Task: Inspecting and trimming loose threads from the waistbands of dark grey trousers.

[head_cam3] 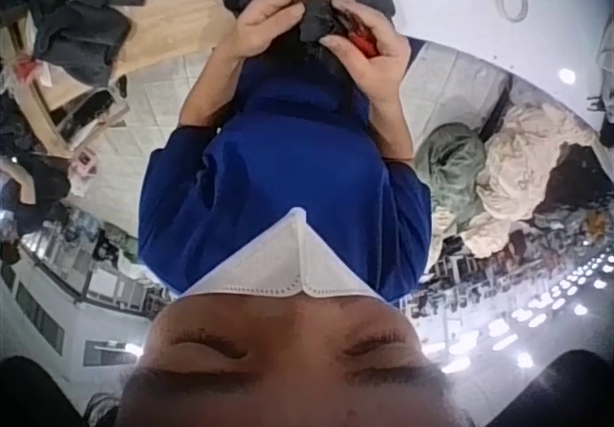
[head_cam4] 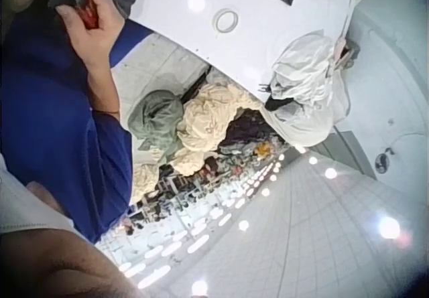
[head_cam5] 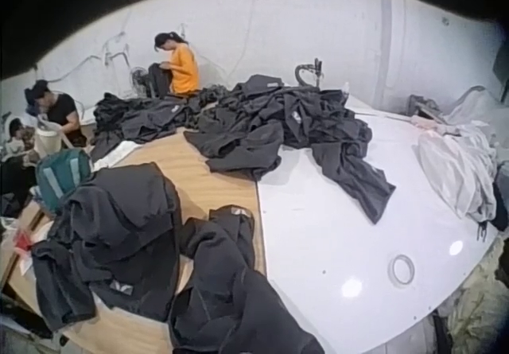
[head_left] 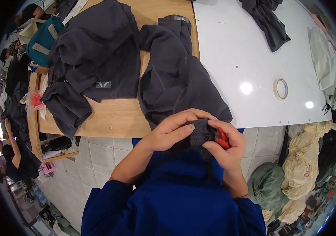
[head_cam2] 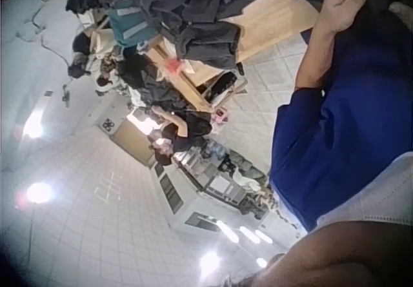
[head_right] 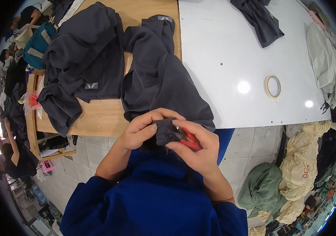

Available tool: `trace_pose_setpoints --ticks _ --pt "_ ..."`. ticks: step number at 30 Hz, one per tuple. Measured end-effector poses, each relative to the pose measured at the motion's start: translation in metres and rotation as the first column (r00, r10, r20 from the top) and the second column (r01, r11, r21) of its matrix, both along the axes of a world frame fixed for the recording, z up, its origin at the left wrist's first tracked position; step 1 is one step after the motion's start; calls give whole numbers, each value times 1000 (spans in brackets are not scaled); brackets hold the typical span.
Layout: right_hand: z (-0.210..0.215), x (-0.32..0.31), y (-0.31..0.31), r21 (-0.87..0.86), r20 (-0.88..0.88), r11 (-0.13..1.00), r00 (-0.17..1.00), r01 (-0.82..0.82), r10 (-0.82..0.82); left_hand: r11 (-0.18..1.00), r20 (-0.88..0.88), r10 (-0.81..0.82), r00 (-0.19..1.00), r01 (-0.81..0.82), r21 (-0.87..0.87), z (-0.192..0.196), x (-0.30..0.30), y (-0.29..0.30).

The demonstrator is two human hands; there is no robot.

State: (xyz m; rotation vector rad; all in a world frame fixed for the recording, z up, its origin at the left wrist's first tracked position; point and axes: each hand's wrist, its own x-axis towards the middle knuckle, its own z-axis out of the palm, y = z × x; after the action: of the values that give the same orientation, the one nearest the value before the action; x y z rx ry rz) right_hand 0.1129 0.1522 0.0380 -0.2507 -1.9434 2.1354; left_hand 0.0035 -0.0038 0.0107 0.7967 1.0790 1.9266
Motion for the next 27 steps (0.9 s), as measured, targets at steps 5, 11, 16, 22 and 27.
trace_pose_setpoints --ticks 5,11,16,22,27 --pt "5 -6 -6 230 -72 973 997 36 -20 996 -207 21 978 -39 -83 4 -7 -2" --pt "12 -3 -2 281 113 958 989 64 -99 980 -257 45 965 -93 -177 1 -2 -1" --pt "6 -8 15 108 214 985 965 132 -152 984 -106 -38 994 19 -178 0 -7 -6" --pt "-5 -14 35 126 184 936 919 330 -349 981 34 25 999 -18 -195 -1 -4 -7" --pt "-11 10 17 -170 -15 978 992 118 -123 976 81 130 988 -113 -187 -8 0 -1"
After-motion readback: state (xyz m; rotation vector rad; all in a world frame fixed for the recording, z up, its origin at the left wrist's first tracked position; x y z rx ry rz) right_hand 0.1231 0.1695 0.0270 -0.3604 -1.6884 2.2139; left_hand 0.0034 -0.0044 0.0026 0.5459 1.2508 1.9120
